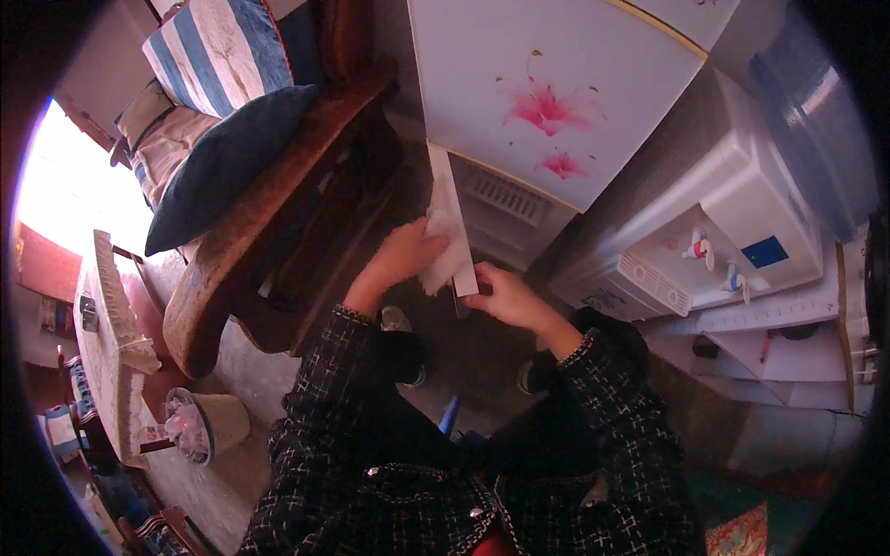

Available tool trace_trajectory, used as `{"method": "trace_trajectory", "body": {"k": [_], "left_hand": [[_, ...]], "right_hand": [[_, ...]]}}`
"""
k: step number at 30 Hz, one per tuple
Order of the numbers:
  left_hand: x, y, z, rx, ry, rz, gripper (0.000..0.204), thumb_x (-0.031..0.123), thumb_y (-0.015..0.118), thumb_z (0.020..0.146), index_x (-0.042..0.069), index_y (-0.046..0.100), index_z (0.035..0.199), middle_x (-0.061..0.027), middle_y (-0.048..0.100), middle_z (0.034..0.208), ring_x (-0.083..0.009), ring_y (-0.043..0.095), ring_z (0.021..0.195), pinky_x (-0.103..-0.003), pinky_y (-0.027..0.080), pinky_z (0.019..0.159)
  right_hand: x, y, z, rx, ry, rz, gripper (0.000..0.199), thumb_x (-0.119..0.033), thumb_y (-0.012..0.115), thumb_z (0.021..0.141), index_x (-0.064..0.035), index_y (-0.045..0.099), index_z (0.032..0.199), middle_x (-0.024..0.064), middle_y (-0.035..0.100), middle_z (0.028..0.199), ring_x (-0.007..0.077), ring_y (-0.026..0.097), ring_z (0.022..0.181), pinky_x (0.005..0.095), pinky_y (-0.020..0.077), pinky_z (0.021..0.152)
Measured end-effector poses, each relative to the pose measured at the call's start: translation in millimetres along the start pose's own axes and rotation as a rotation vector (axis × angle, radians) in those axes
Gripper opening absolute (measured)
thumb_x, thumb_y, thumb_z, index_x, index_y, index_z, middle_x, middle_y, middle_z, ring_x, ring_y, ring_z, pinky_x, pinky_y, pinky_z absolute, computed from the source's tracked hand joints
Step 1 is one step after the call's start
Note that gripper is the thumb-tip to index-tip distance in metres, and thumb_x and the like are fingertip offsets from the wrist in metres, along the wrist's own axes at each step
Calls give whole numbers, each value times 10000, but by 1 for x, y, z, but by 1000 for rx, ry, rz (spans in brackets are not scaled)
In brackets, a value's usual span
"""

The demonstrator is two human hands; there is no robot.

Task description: The person wipes the exterior of a large water dispenser bottle with a white cloth. They then move to a white water cooler, wiping the front panel and the interior of the dispenser door. The person cleans the control buttons and the drip tray area before wiping the lower vent and closing the door.

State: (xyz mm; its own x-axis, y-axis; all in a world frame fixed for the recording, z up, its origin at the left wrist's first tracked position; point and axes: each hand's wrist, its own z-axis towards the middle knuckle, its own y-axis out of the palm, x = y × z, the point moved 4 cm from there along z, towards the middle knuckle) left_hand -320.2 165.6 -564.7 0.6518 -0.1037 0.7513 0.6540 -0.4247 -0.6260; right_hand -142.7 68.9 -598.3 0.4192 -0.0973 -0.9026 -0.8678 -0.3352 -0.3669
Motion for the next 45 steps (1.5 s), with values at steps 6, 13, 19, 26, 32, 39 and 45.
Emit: {"method": "trace_trajectory", "body": {"k": [6, 13, 19, 26, 32, 39, 45], "left_hand": [[5, 4, -26, -439, 103, -188, 459, 283, 649, 856, -13, 584, 1200, -154, 680, 1061, -233, 648, 962, -345, 497, 847], [10, 18, -27, -474, 203, -123, 473, 250, 657, 840, 32, 552, 1246, -174, 655, 1115, -288, 633, 1026, -376, 481, 878], [-5, 10, 8, 57, 116, 212, 445, 234, 640, 806, 83, 560, 1216, -184, 614, 1132, -400, 590, 1032, -461, 480, 878], [-22, 1, 55, 362, 22, 196, 464, 236, 653, 805, 93, 574, 1239, -179, 608, 1144, -371, 587, 1055, -451, 474, 895], [-38, -5, 91, 522, 6, -37, 339, 213, 608, 812, 130, 617, 1141, -168, 631, 1066, -384, 596, 1015, -469, 479, 875], [-55, 12, 100, 212, -129, 250, 340, 246, 648, 792, 93, 670, 1095, -179, 673, 1040, -372, 648, 959, -454, 517, 832], [-81, 41, 71, -184, -90, 91, 390, 275, 720, 742, 60, 703, 1067, -162, 705, 973, -287, 688, 875, -403, 532, 777]], "right_hand": [[3, -2, 2, -89, 27, 160, 542, -135, 747, 797, 21, 494, 1250, 143, 631, 1159, 227, 605, 1081, 351, 469, 935], [-15, -20, -5, -147, 110, 226, 544, -73, 731, 811, 13, 482, 1288, 97, 597, 1209, 181, 560, 1124, 328, 440, 972], [-21, -12, -5, -151, 64, 222, 541, -85, 742, 804, 6, 503, 1281, 94, 607, 1185, 173, 580, 1076, 310, 459, 935], [-18, -10, -1, -141, 92, 139, 543, -93, 741, 812, -1, 504, 1292, 95, 620, 1192, 171, 594, 1066, 301, 463, 920], [-7, 9, 6, -55, -43, 210, 455, -123, 736, 804, -9, 540, 1199, 117, 679, 1101, 180, 646, 1008, 320, 488, 873], [-10, 4, 4, -121, 57, 241, 533, -130, 764, 769, -6, 521, 1227, 144, 665, 1139, 201, 637, 1050, 332, 481, 908], [-2, -2, 6, -119, 71, 197, 551, -128, 761, 758, 13, 512, 1229, 158, 660, 1152, 232, 644, 1048, 346, 478, 920]]}}
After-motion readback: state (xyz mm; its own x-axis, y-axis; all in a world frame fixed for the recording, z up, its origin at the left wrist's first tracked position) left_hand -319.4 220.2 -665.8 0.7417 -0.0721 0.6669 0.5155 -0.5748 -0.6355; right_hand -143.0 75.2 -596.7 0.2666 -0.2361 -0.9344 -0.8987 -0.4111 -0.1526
